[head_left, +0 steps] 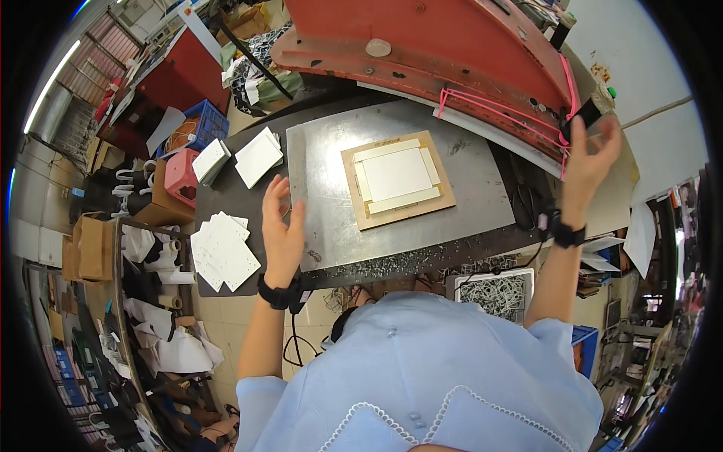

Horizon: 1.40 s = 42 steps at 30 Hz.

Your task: The person is using an industrial clicker press or similar swing-arm cutting machine to apply pressure to leather or paper materials aligned in a wooden frame.

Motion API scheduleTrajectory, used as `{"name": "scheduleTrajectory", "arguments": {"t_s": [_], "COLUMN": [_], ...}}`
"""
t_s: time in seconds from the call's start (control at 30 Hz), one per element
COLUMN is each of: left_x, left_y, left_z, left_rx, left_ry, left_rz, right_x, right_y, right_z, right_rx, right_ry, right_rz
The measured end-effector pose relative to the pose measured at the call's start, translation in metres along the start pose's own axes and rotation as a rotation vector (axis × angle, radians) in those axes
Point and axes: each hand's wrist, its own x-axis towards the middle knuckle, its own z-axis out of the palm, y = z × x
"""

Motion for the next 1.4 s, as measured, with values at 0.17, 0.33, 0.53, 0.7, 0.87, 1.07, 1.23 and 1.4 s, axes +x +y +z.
{"name": "scheduleTrajectory", "arguments": {"t_s": [0.17,0.33,0.53,0.7,0.87,1.07,1.23,1.4], "left_x": [-0.016,-0.039,-0.052,-0.051,-0.04,-0.022,-0.03,-0.035], "left_y": [0.019,0.045,0.072,0.098,0.13,0.163,0.164,0.149], "left_z": [0.003,0.008,0.003,0.011,0.006,0.014,0.006,-0.034], "left_rx": [-0.069,-0.08,-0.193,-0.331,-0.369,-0.542,-0.907,-0.854], "left_ry": [-0.129,-0.469,-0.665,-0.667,-0.706,-0.516,-0.409,-0.092], "left_rz": [0.081,0.103,0.08,0.182,0.28,0.45,0.15,0.071], "right_x": [0.044,0.045,0.018,-0.032,-0.057,0.024,0.031,-0.011], "right_y": [0.043,0.049,0.01,-0.052,-0.074,-0.01,-0.02,-0.067], "right_z": [0.015,0.022,-0.005,-0.045,-0.096,-0.077,-0.03,-0.04], "right_rx": [0.456,0.555,0.49,0.504,0.755,0.315,0.725,0.837], "right_ry": [-0.253,-0.262,-0.306,-0.484,-0.703,-0.289,-0.466,-0.429], "right_rz": [0.315,0.41,0.349,0.322,0.454,0.3,0.477,0.374]}}
